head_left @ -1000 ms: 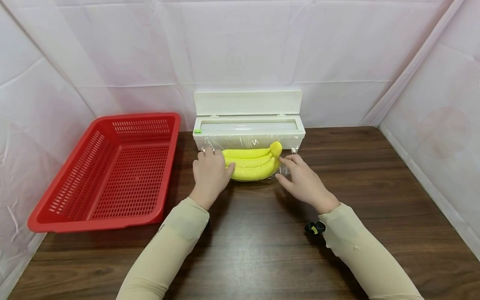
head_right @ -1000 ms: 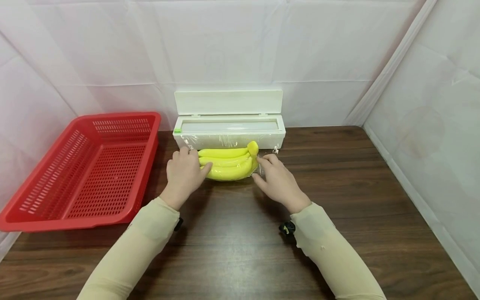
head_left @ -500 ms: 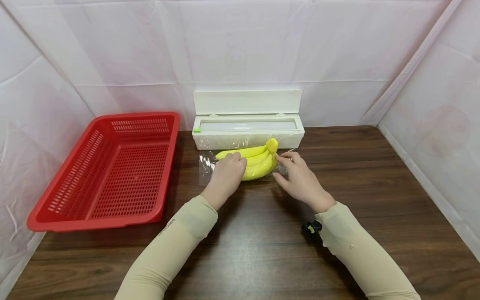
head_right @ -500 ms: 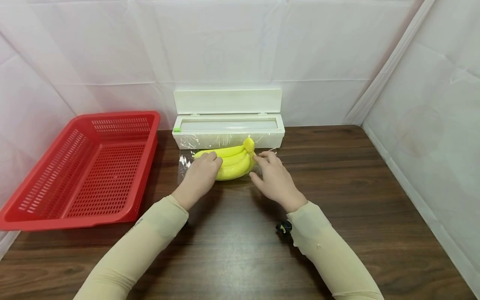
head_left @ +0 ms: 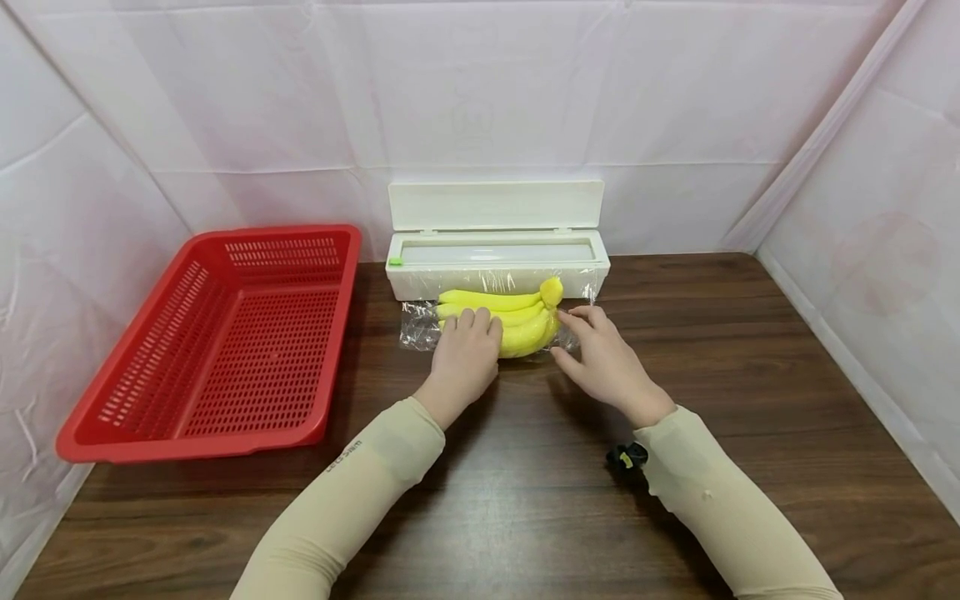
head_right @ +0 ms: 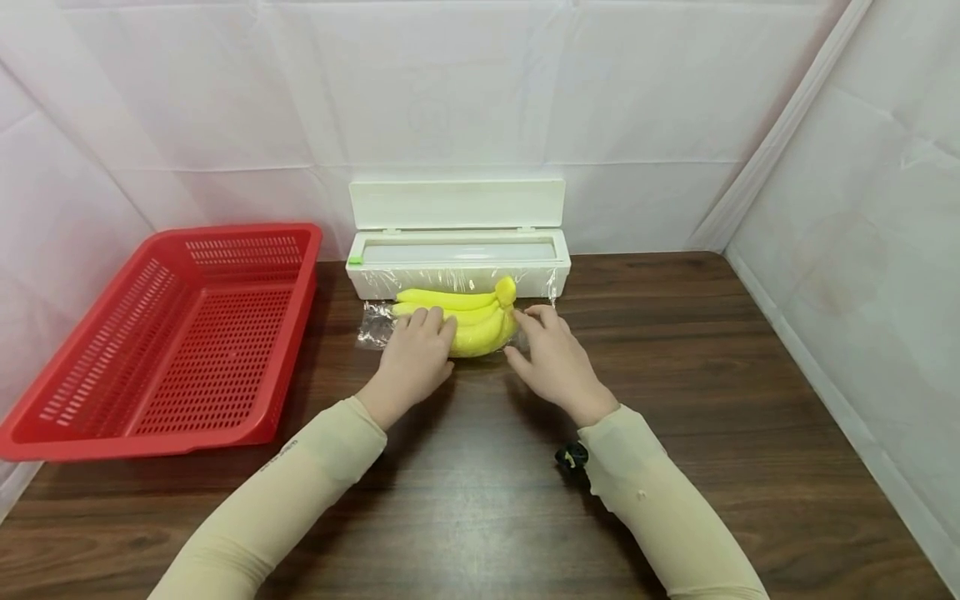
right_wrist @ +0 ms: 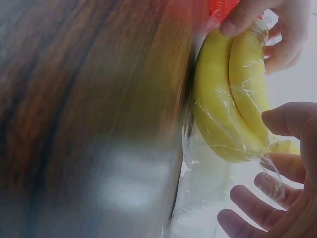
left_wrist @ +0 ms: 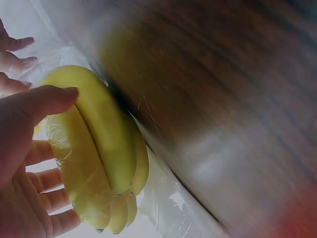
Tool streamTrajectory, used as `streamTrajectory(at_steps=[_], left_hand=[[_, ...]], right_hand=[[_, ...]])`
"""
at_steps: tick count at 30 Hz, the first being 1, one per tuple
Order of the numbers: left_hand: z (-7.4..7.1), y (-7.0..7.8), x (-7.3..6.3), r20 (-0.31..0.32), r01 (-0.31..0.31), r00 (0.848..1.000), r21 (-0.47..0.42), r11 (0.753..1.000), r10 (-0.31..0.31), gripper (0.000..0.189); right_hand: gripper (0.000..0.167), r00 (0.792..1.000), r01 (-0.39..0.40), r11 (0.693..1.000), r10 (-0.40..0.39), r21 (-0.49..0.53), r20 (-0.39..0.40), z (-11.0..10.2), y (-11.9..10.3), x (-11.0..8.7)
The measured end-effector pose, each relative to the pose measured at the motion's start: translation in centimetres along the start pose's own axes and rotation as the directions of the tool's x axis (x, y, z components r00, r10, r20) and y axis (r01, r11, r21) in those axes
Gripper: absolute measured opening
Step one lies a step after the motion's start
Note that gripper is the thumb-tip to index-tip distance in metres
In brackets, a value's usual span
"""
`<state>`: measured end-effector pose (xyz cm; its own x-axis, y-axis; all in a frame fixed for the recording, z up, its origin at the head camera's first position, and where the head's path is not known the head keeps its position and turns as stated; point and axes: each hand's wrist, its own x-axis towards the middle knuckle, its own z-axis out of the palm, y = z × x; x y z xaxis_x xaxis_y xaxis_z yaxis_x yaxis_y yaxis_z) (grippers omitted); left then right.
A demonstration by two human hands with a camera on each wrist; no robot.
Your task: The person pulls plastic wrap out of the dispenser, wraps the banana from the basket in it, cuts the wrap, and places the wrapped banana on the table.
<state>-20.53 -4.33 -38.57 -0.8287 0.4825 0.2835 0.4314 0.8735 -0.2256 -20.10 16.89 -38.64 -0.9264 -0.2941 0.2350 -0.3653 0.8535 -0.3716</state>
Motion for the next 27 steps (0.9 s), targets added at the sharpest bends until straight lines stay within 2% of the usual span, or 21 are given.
streamTrajectory(at_steps=[3,5,7,9,11,13,16,17,19,22,24,27], left_hand=[[0.1,0.0,0.2,-0.012,-0.001,1.0,0.016,1.0,0.001,0.036],[0.1,0.1,0.2,-0.014,-0.003,1.0,0.015,1.0,0.004,0.036],[0.2,0.1,0.2,-0.011,-0.007,1.0,0.01,1.0,0.007,0.037],[0.1,0.1,0.1,-0.008,-0.011,1.0,0.007,1.0,0.011,0.038],[0.1,0.1,0.0,-0.011,-0.015,1.0,0.007,1.0,0.015,0.039],[0.1,0.1,0.0,-0.024,-0.019,1.0,0.009,1.0,0.019,0.039],[0.1,0.0,0.0,-0.047,-0.021,0.999,0.012,1.0,0.021,0.041],[0.1,0.0,0.0,-0.053,-0.019,0.998,0.01,1.0,0.019,0.041],[0.1,0.0,-0.1,-0.065,-0.017,0.998,0.001,1.0,0.017,0.038],[0.2,0.1,-0.1,-0.085,-0.021,0.996,-0.025,0.999,0.019,0.032],[0.4,0.1,-0.2,-0.107,-0.031,0.994,-0.037,0.999,0.027,0.028],[0.8,-0.1,-0.1,-0.148,-0.042,0.988,-0.022,0.999,0.039,0.027]], right_hand=[[0.055,1.0,-0.026,1.0,0.026,0.009,-0.014,0.0,0.2,0.0],[0.053,0.998,-0.038,0.999,0.038,0.011,-0.05,0.0,0.3,-0.1],[0.049,0.992,-0.023,1.0,0.023,0.0,-0.121,0.0,0.3,-0.3],[0.043,0.976,0.031,0.999,-0.038,-0.035,-0.213,0.0,0.0,-0.5],[0.035,0.94,0.126,0.987,-0.15,-0.097,-0.306,0.1,-0.5,-0.5],[0.03,0.892,0.233,0.957,-0.281,-0.171,-0.355,0.1,-1.3,-0.3],[0.029,0.835,0.374,0.888,-0.448,-0.267,-0.32,0.5,-2.3,0.2],[0.031,0.828,0.404,0.866,-0.483,-0.294,-0.286,0.8,-2.5,0.4],[0.034,0.829,0.443,0.829,-0.524,-0.34,-0.196,1.3,-2.9,0.8],[0.04,0.849,0.449,0.797,-0.521,-0.404,-0.084,2.1,-3.2,1.1],[0.043,0.867,0.432,0.793,-0.497,-0.43,-0.044,2.4,-3.3,1.2],[0.049,0.886,0.4,0.796,-0.464,-0.455,-0.031,2.7,-3.3,1.3]])
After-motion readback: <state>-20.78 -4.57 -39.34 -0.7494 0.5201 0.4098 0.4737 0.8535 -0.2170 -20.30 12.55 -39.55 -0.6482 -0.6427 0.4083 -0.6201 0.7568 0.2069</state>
